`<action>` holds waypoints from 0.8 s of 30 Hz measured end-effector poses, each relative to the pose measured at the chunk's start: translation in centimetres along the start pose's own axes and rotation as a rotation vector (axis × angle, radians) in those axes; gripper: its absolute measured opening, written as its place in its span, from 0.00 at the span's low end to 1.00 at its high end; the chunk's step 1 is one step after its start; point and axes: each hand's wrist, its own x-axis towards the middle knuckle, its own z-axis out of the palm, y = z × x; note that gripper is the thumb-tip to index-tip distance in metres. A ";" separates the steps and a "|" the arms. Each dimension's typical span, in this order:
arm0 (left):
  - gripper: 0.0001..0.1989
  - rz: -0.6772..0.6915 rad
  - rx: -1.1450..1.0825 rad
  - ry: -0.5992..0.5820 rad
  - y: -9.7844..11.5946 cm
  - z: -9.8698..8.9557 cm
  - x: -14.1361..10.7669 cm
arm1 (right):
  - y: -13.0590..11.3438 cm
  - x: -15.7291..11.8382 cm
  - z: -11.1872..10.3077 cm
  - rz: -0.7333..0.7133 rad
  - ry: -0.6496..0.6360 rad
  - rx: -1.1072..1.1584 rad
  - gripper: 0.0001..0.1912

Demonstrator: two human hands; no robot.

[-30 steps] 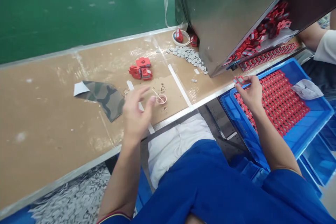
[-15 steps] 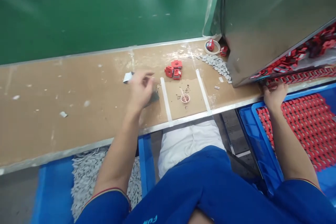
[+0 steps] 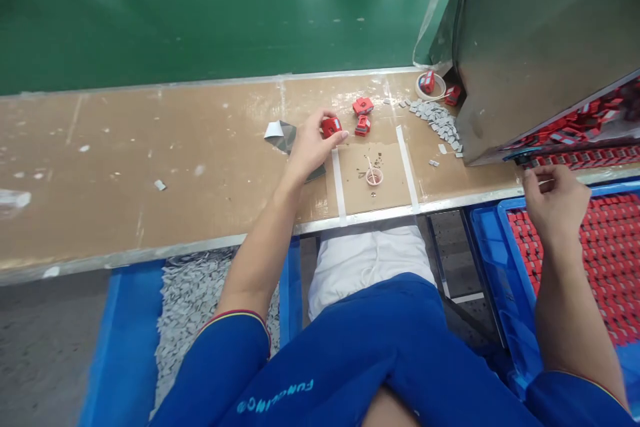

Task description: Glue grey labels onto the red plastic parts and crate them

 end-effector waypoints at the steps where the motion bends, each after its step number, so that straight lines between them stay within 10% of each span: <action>1: 0.21 -0.022 -0.143 -0.009 0.3 -0.4 -1.3 | -2.3 -0.6 -0.2 -0.039 -0.092 0.036 0.07; 6: 0.27 -0.171 -0.746 -0.134 1.3 0.0 -7.8 | -11.6 -1.1 4.2 -0.341 -0.510 0.312 0.11; 14: 0.26 -0.308 -1.050 -0.079 -0.4 2.6 -12.9 | -17.4 0.0 16.0 -0.383 -0.637 0.566 0.13; 24: 0.40 -0.230 -0.935 -0.061 -1.1 3.3 -13.1 | -15.3 -1.0 15.1 -0.368 -0.592 0.698 0.07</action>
